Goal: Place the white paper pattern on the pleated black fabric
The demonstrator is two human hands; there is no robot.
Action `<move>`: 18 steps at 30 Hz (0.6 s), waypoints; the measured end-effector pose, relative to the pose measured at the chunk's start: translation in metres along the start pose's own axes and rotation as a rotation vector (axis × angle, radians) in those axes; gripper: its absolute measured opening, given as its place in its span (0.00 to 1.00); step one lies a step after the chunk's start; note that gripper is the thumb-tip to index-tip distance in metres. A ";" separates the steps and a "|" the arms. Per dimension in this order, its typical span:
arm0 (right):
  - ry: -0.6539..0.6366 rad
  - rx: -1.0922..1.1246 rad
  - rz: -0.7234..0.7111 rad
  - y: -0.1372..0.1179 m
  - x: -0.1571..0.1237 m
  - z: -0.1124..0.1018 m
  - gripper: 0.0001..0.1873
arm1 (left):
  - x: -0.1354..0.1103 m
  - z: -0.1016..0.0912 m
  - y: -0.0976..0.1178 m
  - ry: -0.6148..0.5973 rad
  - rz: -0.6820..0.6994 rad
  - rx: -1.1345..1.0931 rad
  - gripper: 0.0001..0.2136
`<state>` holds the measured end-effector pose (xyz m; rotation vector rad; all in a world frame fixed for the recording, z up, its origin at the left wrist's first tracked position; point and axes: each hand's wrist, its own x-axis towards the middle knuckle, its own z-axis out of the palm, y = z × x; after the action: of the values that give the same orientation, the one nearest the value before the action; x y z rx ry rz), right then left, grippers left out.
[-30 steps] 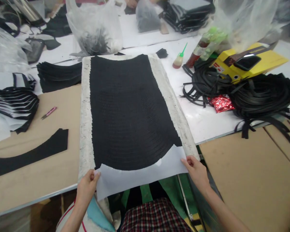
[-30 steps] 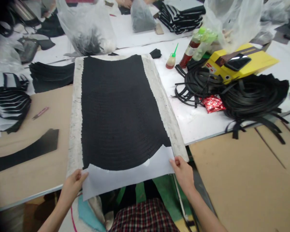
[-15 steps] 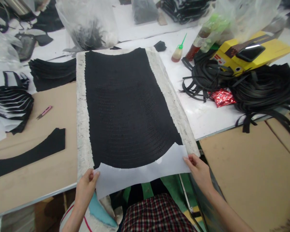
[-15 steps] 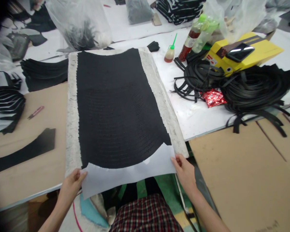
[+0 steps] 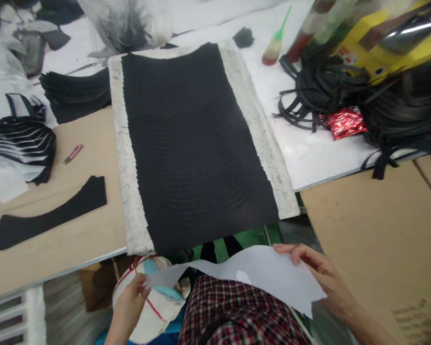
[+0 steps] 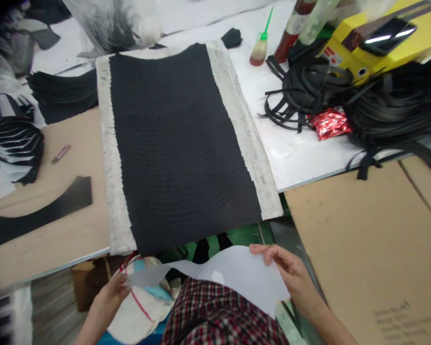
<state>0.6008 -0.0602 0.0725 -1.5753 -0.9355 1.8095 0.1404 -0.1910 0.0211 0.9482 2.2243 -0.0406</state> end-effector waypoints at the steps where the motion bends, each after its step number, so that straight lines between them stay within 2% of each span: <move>1: -0.046 -0.014 -0.008 -0.004 -0.002 0.003 0.19 | -0.008 0.005 0.003 0.001 0.016 0.125 0.15; 3: -0.120 -0.038 -0.003 -0.009 -0.004 0.010 0.20 | -0.026 0.016 0.024 -0.026 0.159 0.258 0.25; 4: -0.148 -0.039 0.006 -0.009 -0.005 0.013 0.20 | -0.036 0.024 0.041 -0.063 0.277 0.238 0.26; 7: -0.168 0.007 0.041 -0.003 -0.009 0.022 0.18 | -0.067 0.052 0.105 -0.406 0.567 -0.093 0.24; 8: -0.155 0.033 0.050 -0.001 -0.011 0.025 0.17 | -0.076 0.063 0.126 -0.477 0.628 -0.171 0.27; 10: -0.098 0.081 0.058 0.000 -0.016 0.033 0.15 | -0.092 0.084 0.163 -0.527 0.718 -0.241 0.35; 13: 0.009 0.172 0.045 -0.003 -0.022 0.046 0.17 | -0.104 0.112 0.199 -0.484 0.703 -0.323 0.38; 15: 0.089 0.248 0.055 -0.005 -0.025 0.052 0.18 | -0.107 0.123 0.212 -0.445 0.645 -0.380 0.34; 18: 0.202 0.329 0.073 0.000 -0.026 0.050 0.14 | -0.108 0.130 0.223 -0.379 0.614 -0.444 0.30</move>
<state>0.5552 -0.0876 0.0916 -1.5590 -0.4659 1.7095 0.4132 -0.1318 0.0422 1.2034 1.4428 0.4919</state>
